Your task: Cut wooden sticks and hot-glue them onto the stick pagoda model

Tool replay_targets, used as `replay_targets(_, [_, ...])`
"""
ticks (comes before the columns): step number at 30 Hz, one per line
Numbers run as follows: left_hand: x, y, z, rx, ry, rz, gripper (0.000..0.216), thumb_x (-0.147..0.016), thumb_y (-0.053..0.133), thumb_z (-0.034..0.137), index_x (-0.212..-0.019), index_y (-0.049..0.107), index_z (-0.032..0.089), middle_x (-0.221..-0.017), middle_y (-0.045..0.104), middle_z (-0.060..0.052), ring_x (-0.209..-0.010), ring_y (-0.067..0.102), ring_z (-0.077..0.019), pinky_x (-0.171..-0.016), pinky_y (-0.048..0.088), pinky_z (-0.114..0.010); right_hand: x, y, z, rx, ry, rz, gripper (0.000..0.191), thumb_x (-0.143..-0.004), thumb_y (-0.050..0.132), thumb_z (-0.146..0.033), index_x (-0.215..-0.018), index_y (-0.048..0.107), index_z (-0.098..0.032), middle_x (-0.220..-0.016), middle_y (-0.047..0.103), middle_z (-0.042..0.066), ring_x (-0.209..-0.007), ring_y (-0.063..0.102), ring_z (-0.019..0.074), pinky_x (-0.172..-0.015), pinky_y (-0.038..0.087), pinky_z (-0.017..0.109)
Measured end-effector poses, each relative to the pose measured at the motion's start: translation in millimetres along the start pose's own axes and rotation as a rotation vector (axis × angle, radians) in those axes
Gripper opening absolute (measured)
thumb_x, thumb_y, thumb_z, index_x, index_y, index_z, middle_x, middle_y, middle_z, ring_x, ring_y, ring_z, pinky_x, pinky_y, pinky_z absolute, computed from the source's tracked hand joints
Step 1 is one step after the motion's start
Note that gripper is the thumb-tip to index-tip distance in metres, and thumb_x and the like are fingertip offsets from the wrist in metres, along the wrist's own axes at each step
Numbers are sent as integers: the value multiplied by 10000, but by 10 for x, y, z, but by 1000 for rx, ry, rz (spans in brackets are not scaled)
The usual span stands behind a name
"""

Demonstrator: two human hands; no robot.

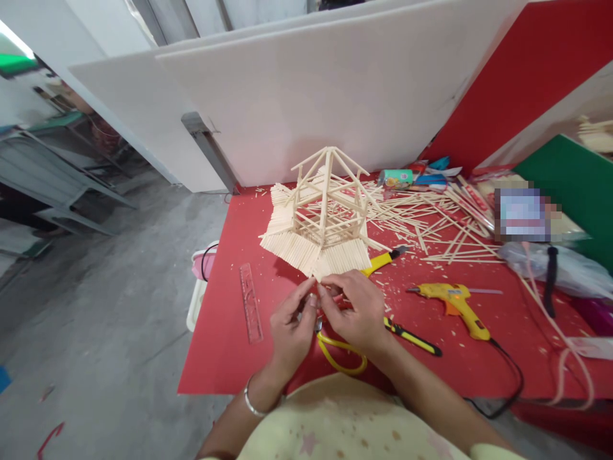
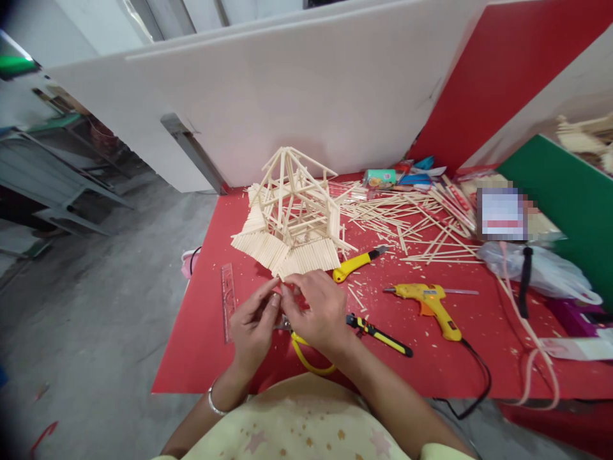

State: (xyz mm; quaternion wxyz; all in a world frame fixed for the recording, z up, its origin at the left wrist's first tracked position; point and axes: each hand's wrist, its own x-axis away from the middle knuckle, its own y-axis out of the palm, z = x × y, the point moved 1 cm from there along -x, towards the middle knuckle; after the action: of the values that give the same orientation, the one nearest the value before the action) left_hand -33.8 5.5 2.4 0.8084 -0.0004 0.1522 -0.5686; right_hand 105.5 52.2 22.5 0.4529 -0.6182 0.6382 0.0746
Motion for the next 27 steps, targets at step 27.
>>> replay_targets(27, [127,111,-238,494,-295,-152,522,-933,643,322,-1444,572,240,-662,559,36,-510,493,-66,-522,450,-197,30,35,36,4,-33,3,265,-853,674,-119,-1093,666,-230,-897,720,45,-829,641,180,-750,536,329])
